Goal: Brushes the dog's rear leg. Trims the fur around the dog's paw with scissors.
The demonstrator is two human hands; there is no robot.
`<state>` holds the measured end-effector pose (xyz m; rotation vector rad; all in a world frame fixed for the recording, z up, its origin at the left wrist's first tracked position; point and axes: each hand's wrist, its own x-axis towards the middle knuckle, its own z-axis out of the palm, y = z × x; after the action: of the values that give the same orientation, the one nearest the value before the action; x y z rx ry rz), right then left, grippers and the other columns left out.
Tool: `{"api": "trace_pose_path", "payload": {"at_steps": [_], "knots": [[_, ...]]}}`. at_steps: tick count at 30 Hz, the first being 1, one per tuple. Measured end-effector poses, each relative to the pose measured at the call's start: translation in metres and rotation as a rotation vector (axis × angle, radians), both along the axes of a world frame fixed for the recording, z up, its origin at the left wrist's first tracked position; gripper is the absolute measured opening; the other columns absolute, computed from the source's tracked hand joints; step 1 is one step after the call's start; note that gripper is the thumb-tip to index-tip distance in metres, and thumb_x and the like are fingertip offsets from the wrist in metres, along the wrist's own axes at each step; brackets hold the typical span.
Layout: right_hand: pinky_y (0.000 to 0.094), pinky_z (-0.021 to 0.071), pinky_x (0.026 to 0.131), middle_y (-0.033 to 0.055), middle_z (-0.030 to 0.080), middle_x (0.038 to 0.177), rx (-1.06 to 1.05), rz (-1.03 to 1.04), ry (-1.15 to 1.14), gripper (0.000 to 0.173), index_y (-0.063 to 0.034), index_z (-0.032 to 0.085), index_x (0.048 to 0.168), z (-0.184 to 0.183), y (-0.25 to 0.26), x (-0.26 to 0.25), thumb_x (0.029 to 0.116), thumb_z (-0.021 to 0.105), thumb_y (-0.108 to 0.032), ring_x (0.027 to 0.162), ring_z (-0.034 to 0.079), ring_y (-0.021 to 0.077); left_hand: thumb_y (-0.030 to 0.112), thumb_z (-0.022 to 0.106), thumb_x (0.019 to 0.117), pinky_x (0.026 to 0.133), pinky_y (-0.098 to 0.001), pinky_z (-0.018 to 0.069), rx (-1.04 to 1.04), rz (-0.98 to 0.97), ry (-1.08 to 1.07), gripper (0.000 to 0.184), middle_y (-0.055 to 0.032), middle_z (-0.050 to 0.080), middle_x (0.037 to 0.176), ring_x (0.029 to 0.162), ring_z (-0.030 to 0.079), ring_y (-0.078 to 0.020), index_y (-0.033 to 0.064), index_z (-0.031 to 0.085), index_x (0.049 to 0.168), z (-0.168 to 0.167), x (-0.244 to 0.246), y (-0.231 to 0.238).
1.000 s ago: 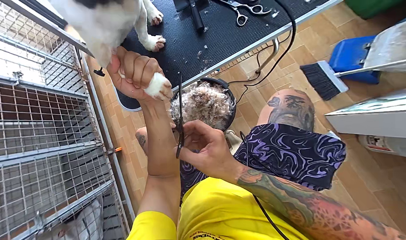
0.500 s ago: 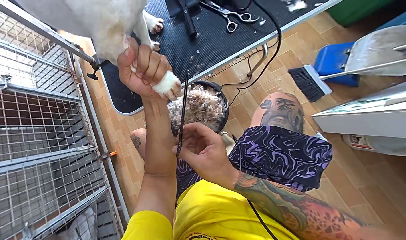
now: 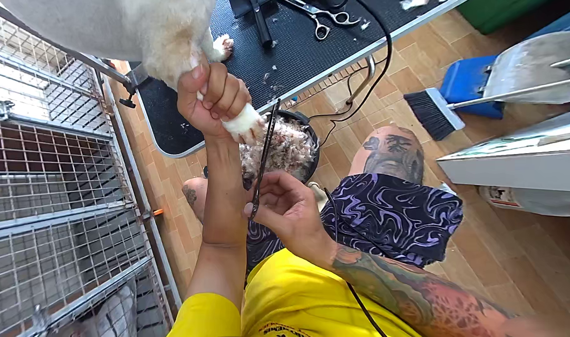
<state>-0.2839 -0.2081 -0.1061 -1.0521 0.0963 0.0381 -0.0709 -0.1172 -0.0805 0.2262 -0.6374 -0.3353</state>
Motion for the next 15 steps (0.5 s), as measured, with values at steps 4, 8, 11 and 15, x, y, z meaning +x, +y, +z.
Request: {"api": "trace_pose_path", "payload": {"at_steps": [4,8,11,15], "knots": [[0.0377,0.0668,0.069,0.0156,0.070,0.101,0.024,0.015,-0.021,0.040,0.0062,0.060,0.115,0.003,0.003,-0.001,0.0874,0.081,-0.014,0.081,0.073,0.0248,0.020,0.059,0.0951,0.040,-0.0222,0.0347,-0.025,-0.002,0.007,0.025,0.0027,0.042,0.048,0.038,0.042,-0.0077,0.0098,0.050,0.074,0.001,0.002,0.003],[0.0352,0.0667,0.069,0.0148,0.070,0.101,0.018,0.021,-0.020,0.042,0.0061,0.061,0.115,0.007,0.003,0.001,0.0839,0.083,-0.010,0.081,0.073,0.0231,0.021,0.056,0.0961,0.041,-0.0222,0.0332,-0.041,0.000,0.000,0.027,0.0031,0.040,0.048,0.038,0.040,-0.0077,0.0100,0.050,0.072,-0.002,0.003,0.004],[0.0349,0.0672,0.069,0.0135,0.071,0.099,-0.020,0.027,0.008,0.039,0.0046,0.062,0.112,0.006,0.004,0.001,0.0819,0.084,-0.005,0.080,0.074,0.0226,0.022,0.058,0.0958,0.040,-0.0218,0.0345,-0.073,-0.025,-0.020,0.027,0.0024,0.042,0.048,0.038,0.043,-0.0075,0.0097,0.049,0.073,-0.003,0.006,0.006],[0.0340,0.0664,0.067,0.0127,0.070,0.100,-0.016,0.048,-0.004,0.040,0.0039,0.061,0.112,0.006,0.005,0.002,0.0830,0.084,-0.012,0.080,0.073,0.0216,0.024,0.058,0.0957,0.041,-0.0216,0.0344,-0.095,-0.050,-0.037,0.028,0.0026,0.042,0.048,0.038,0.043,-0.0074,0.0098,0.049,0.073,-0.003,0.009,0.013]]}}
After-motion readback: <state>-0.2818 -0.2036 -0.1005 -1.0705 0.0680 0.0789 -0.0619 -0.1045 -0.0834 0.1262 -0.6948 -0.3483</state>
